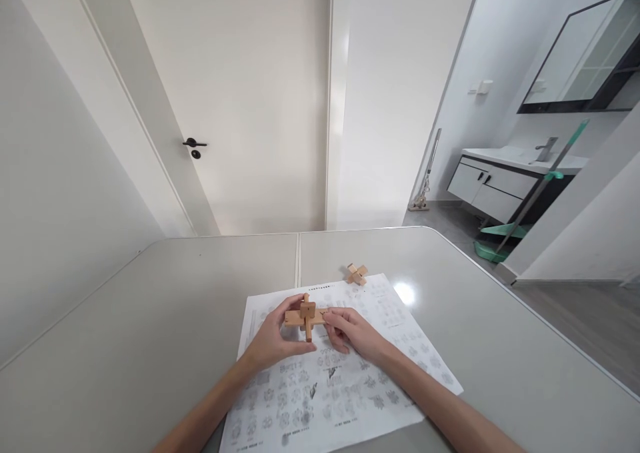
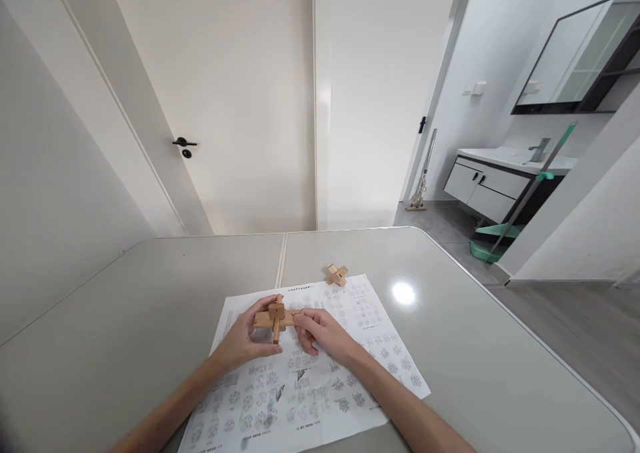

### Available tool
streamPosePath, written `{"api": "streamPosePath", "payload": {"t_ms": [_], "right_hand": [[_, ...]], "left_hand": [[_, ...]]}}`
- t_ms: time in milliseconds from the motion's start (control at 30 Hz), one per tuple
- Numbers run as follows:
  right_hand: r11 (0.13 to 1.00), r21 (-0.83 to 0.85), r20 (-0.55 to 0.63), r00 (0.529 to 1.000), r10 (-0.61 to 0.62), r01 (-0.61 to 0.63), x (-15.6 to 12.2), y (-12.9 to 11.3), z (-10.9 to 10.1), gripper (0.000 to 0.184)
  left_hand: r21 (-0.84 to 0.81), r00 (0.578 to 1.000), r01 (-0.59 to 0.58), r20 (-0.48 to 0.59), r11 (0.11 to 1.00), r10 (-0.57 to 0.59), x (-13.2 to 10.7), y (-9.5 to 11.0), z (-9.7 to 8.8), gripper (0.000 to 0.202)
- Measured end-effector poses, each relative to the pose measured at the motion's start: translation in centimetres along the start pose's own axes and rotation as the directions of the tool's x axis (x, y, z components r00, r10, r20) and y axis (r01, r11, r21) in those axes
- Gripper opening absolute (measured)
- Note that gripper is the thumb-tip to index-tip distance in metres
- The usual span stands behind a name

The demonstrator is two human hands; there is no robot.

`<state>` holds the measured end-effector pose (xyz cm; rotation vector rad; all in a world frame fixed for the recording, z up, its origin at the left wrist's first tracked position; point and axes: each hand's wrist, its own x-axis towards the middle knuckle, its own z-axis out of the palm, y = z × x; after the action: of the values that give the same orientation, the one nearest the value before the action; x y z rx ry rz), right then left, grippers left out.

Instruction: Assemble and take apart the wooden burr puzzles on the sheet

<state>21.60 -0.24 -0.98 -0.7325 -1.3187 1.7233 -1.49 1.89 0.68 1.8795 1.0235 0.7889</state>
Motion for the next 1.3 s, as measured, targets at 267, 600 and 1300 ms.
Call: {"api": "streamPosePath", "payload": {"t_ms": [267,600,1300], "right_hand": [[0.999,0.006,-0.058,0.998,-0.036,0.036,0.1,0.4,0.1,0.043],[0.995,0.101,0.048,0.999,0.018,-0.022,0.0,0.7,-0.3,0.035],[0.994,0.101,0.153,0.988,0.028,-0.044,-0.2,0.0,-0.1,0.037]], "left_hand": [[0.0,0.999,0.04,0.013,0.999,-0.04,-0.2,0.8,0.2,0.095],[-0.056,0.998,0.028,0.053,0.998,-0.025,-0.2,0.1,-0.3,0.103],[-0.083,0.984,0.001,0.176,0.997,0.014,-0.2,-0.3,-1.1,0.1]]}}
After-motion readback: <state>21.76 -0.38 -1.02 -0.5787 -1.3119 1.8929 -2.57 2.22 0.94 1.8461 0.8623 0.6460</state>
